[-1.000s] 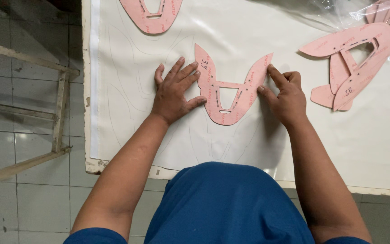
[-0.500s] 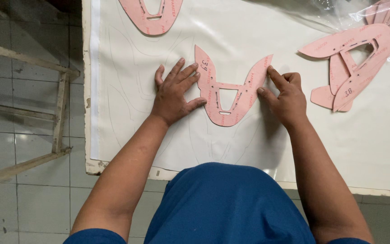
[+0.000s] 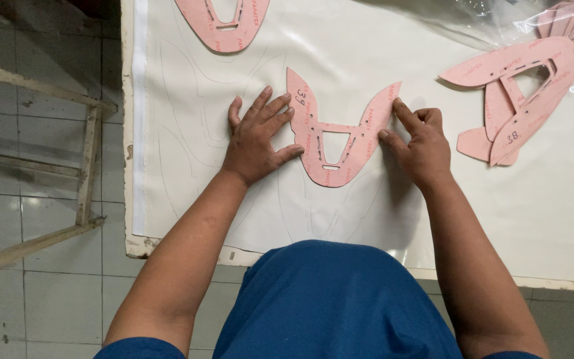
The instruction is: The person places pink cardboard shoe pattern pieces on a large sheet of white paper on a work table, aligns each template, and traces around its edges with a pencil. They reposition the templates and smooth the paper between tracings.
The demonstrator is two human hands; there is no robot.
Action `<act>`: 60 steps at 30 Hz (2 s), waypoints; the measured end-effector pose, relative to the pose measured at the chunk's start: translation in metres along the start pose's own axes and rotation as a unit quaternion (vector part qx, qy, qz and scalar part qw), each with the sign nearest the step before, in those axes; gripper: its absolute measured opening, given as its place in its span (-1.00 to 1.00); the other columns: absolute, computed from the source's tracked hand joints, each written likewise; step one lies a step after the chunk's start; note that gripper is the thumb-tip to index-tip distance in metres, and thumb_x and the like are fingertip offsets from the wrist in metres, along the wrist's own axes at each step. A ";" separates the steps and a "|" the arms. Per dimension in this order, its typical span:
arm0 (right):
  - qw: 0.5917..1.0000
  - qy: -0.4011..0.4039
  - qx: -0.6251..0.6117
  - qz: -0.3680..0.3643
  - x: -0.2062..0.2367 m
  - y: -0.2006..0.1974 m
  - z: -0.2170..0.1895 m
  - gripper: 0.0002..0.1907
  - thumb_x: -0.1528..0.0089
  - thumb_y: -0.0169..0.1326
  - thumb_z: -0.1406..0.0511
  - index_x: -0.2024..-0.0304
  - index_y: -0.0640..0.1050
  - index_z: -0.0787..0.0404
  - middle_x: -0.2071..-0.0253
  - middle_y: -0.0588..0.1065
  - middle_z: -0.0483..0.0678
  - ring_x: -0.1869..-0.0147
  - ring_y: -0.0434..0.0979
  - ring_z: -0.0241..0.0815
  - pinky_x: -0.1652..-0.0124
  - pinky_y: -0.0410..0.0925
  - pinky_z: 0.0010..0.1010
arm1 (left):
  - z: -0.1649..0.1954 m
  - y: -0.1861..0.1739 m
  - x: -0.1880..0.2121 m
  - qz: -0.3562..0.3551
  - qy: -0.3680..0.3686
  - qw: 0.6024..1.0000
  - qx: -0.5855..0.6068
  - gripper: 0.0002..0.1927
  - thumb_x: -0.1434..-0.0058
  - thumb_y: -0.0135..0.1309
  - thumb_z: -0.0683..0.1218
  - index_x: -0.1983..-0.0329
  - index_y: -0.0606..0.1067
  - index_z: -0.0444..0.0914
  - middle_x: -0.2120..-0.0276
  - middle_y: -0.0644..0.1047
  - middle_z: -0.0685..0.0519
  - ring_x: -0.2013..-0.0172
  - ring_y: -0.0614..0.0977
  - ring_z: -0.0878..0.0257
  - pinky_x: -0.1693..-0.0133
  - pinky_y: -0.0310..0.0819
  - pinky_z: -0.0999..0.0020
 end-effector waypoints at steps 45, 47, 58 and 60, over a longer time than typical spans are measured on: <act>1.000 -0.002 -0.008 0.002 -0.002 0.001 -0.002 -0.33 -0.24 0.23 0.02 -0.41 0.42 -0.22 -0.08 0.32 -0.07 0.10 0.45 -0.15 0.06 0.40 -0.28 | -0.003 -0.001 -0.001 0.006 0.009 1.000 0.006 -0.27 -0.03 0.35 0.29 -0.19 0.55 -0.18 -0.38 0.38 0.13 -0.46 0.18 0.11 -0.39 -0.29 -0.23; 1.000 -0.015 -0.011 0.008 -0.001 0.000 -0.001 -0.34 -0.25 0.23 0.02 -0.41 0.42 -0.20 -0.08 0.32 -0.06 0.08 0.45 -0.15 0.04 0.40 -0.28 | -0.002 0.000 -0.002 0.001 0.004 1.000 0.001 -0.27 -0.02 0.34 0.29 -0.18 0.55 -0.17 -0.38 0.38 0.14 -0.46 0.18 0.12 -0.39 -0.29 -0.24; 1.000 -0.008 0.004 -0.003 -0.003 0.003 0.002 -0.33 -0.26 0.20 0.02 -0.42 0.40 -0.22 -0.11 0.31 -0.04 0.06 0.46 -0.12 0.04 0.40 -0.25 | -0.002 0.001 0.001 0.007 0.011 1.000 -0.001 -0.27 -0.04 0.34 0.31 -0.18 0.55 -0.18 -0.38 0.38 0.13 -0.47 0.17 0.12 -0.40 -0.29 -0.26; 1.000 -0.014 0.006 0.001 -0.002 0.002 0.002 -0.34 -0.27 0.20 0.02 -0.43 0.40 -0.21 -0.10 0.31 -0.04 0.05 0.46 -0.12 0.04 0.40 -0.25 | -0.002 0.001 0.000 0.004 0.009 1.000 0.003 -0.26 -0.03 0.34 0.30 -0.18 0.55 -0.18 -0.38 0.38 0.13 -0.47 0.17 0.12 -0.39 -0.29 -0.27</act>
Point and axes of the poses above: each hand's wrist, its own x-axis away from the middle knuckle, its own y-axis out of the palm, z = x × y, the point moved 1 cm from there along -x, towards the middle knuckle
